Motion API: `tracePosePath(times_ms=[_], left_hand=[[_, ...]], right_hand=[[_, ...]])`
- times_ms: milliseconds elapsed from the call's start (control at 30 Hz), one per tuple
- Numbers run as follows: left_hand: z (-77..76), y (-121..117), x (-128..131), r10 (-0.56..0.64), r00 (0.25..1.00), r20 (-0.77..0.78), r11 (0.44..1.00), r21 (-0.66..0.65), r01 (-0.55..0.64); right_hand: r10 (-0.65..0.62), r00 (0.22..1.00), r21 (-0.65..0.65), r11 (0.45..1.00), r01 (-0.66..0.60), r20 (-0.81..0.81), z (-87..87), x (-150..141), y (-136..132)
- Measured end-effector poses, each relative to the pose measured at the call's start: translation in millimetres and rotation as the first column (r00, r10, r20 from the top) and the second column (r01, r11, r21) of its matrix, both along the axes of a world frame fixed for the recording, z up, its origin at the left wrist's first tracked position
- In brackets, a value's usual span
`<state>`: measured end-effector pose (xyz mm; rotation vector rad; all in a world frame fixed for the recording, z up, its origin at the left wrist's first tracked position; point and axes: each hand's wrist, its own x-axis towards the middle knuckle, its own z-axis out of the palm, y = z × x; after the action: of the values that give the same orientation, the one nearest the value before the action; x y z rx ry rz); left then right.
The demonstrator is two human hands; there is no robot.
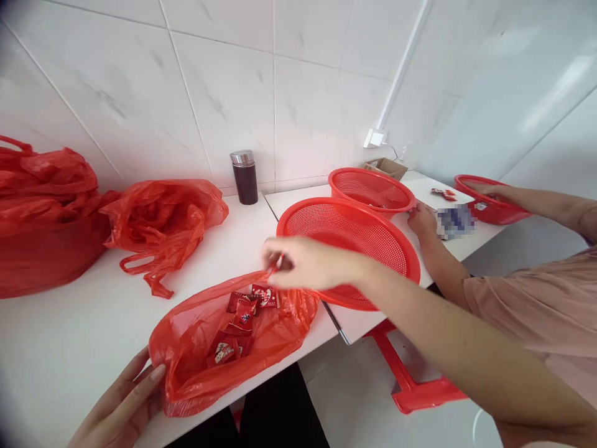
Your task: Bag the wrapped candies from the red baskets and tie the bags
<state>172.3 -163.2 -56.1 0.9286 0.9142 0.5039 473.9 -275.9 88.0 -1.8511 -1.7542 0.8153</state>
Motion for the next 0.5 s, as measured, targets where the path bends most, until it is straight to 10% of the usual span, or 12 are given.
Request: tracePosePath(times_ms=[267, 500], left_hand=[[12.9, 10, -1, 0.066, 0.991, 0.114, 0.995, -0.082, -0.057], [46.8, 32, -11, 0.281, 0.933, 0.225, 0.955, -0.158, -0.250]], right_hand=[[0.296, 0.763, -0.055, 0.944, -0.325, 0.574, -86.7, -63, 26], [0.227, 0.831, -0.090, 0.973, -0.211, 0.507, -60.4, -51, 10]])
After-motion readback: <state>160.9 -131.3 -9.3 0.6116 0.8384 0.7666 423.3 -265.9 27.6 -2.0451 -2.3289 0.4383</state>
